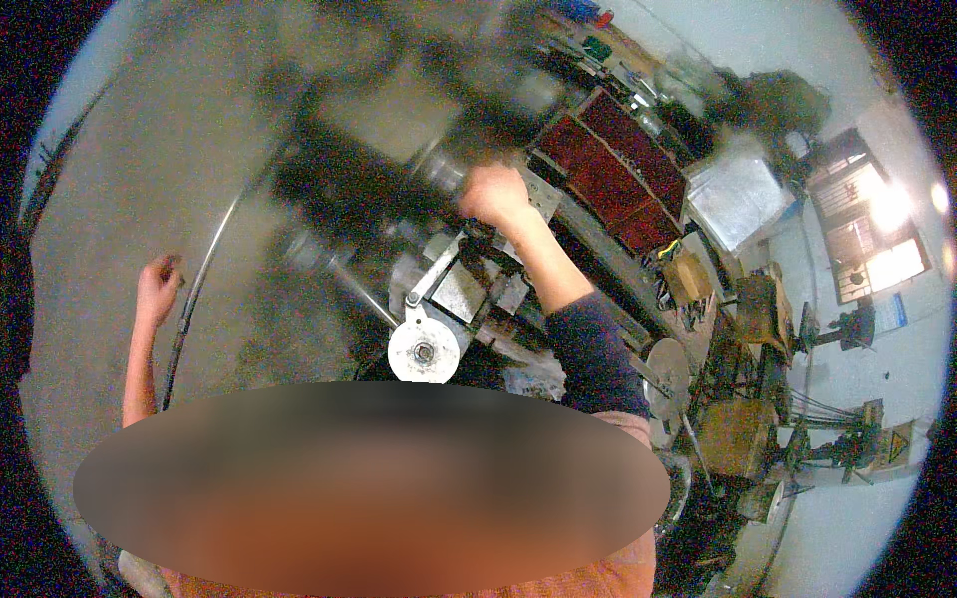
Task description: The person operates a metal lathe, repeatedly loading small metal rods into the chuck, adjusting the machine controls, and removing the processed pieces. The person places the finished pieces into a nearby bin and continues the cycle with new rods.
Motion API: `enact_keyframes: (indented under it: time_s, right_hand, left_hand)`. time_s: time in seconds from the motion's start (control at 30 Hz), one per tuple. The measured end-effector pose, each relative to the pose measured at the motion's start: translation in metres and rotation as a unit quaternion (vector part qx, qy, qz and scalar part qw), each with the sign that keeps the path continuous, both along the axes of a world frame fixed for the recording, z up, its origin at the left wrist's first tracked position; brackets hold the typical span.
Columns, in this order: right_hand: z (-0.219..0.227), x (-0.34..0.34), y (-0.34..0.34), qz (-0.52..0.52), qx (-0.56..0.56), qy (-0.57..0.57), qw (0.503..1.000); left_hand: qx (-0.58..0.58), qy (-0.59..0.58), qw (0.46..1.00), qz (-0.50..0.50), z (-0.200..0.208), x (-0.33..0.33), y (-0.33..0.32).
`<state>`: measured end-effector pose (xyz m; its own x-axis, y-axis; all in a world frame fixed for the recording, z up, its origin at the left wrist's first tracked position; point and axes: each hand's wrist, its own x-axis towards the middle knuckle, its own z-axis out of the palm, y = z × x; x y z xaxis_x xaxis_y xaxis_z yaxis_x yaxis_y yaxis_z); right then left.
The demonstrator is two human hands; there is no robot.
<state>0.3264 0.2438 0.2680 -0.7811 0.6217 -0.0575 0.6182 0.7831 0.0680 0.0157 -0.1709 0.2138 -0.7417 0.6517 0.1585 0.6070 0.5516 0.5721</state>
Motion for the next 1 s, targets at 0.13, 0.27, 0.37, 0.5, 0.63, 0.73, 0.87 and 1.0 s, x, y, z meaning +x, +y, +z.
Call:
enact_keyframes:
  time_s: [0.13, 0.27, 0.37, 0.5, 0.63, 0.73, 0.87, 1.0]
  right_hand:
    - [-0.002, 0.000, 0.001, 0.035, 0.011, 0.007, 0.999]
    - [0.004, -0.004, -0.003, -0.005, -0.027, -0.027, 0.999]
    - [0.008, -0.002, -0.007, 0.014, -0.012, -0.023, 1.000]
    - [0.009, 0.000, -0.010, 0.016, -0.020, -0.017, 1.000]
    - [0.008, -0.003, -0.010, 0.018, -0.008, -0.004, 1.000]
    - [0.009, -0.007, -0.011, -0.006, -0.013, -0.002, 1.000]
    - [0.008, -0.009, -0.013, -0.004, -0.003, -0.012, 1.000]
    - [0.008, -0.002, -0.016, -0.003, 0.003, 0.000, 1.000]
  left_hand:
    - [0.046, -0.191, 0.980, 0.025, -0.023, 0.033, -0.027]
    - [-0.032, -0.055, 0.998, -0.010, -0.025, 0.054, -0.024]
    - [-0.149, 0.099, 0.984, -0.003, -0.027, 0.058, -0.019]
    - [-0.205, 0.175, 0.963, -0.003, -0.029, 0.034, -0.021]
    - [-0.273, 0.288, 0.917, -0.031, -0.018, -0.074, -0.028]
    - [-0.248, 0.395, 0.885, 0.008, -0.023, -0.167, -0.025]
    - [-0.280, 0.344, 0.895, 0.041, -0.034, -0.191, -0.027]
    - [-0.180, 0.254, 0.943, 0.118, -0.037, -0.158, -0.003]
